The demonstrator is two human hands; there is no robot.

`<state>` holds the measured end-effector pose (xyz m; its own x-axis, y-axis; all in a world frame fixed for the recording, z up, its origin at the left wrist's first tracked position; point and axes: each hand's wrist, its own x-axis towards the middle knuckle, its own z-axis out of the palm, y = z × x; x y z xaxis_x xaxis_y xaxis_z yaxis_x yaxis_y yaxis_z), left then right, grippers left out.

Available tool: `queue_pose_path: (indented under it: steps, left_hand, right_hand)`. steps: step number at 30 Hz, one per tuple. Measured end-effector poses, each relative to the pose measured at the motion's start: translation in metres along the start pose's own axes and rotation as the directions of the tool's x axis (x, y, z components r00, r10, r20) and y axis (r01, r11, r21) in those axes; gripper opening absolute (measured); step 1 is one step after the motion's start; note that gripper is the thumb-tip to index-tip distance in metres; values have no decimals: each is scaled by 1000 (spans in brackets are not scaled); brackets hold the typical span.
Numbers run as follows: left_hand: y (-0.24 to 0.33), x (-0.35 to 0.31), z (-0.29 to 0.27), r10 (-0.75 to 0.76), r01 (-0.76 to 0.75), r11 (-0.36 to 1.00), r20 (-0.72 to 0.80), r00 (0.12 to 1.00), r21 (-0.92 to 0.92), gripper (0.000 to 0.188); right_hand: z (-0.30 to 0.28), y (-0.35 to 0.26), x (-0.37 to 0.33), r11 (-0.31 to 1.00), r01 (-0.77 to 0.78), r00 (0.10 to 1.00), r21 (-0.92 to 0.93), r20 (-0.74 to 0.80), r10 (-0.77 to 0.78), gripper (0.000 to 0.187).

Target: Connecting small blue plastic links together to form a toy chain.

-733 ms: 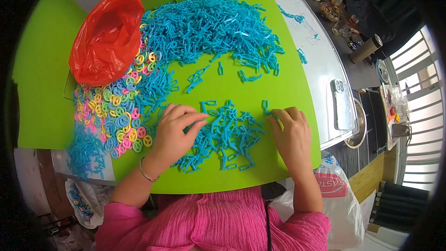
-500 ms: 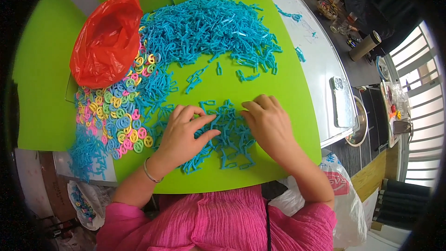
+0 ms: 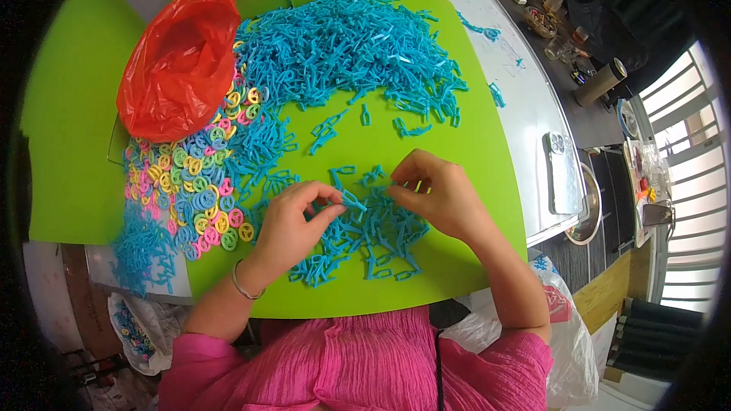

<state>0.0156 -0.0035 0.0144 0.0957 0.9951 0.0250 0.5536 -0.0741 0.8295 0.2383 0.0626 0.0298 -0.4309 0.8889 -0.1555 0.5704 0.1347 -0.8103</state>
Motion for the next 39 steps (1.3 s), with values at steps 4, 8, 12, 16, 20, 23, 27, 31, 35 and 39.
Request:
queue_pose_path:
  steps: [4,8,12,16,20,23,27,31,35,39]
  left_hand:
    - [-9,2,0,-92,117,845,74,993,-521,8]
    - [-6,1,-7,-190,401,384,354,916,-832,16]
    - [-10,-3,-4,-149,447,139,428,891,-883,22]
    - [-10,-2,-2,-165,462,103,443,881,-881,20]
    - [-8,-5,-3,-188,464,103,441,878,-880,18]
    - [-9,-5,-1,-167,441,127,419,893,-889,16]
    - [-8,-8,4,-130,399,218,379,916,-890,17]
    - [-11,-8,6,-138,399,229,376,916,-888,18]
    - [-12,-8,8,-140,397,244,373,917,-885,19]
    - [-9,-8,9,-131,319,335,291,948,-887,15]
  right_hand:
    - [-2,8,-9,905,9,1000,426,-26,2,15]
    - [6,6,-16,727,-42,998,685,56,4,14]
    - [22,1,-24,629,-57,998,775,67,7,13]
    - [30,-2,-28,467,-132,986,875,164,-29,13]
    - [32,-14,-31,491,-118,983,863,172,-66,13]
    - [36,-17,-31,492,-134,988,860,157,-6,13]
    - [42,-15,-26,349,-188,982,918,168,86,11]
    - [43,-13,-25,335,-219,976,916,204,82,8]
    - [44,-14,-25,359,-222,975,907,201,93,6]
    - [44,-16,-27,450,-164,986,878,146,74,5]
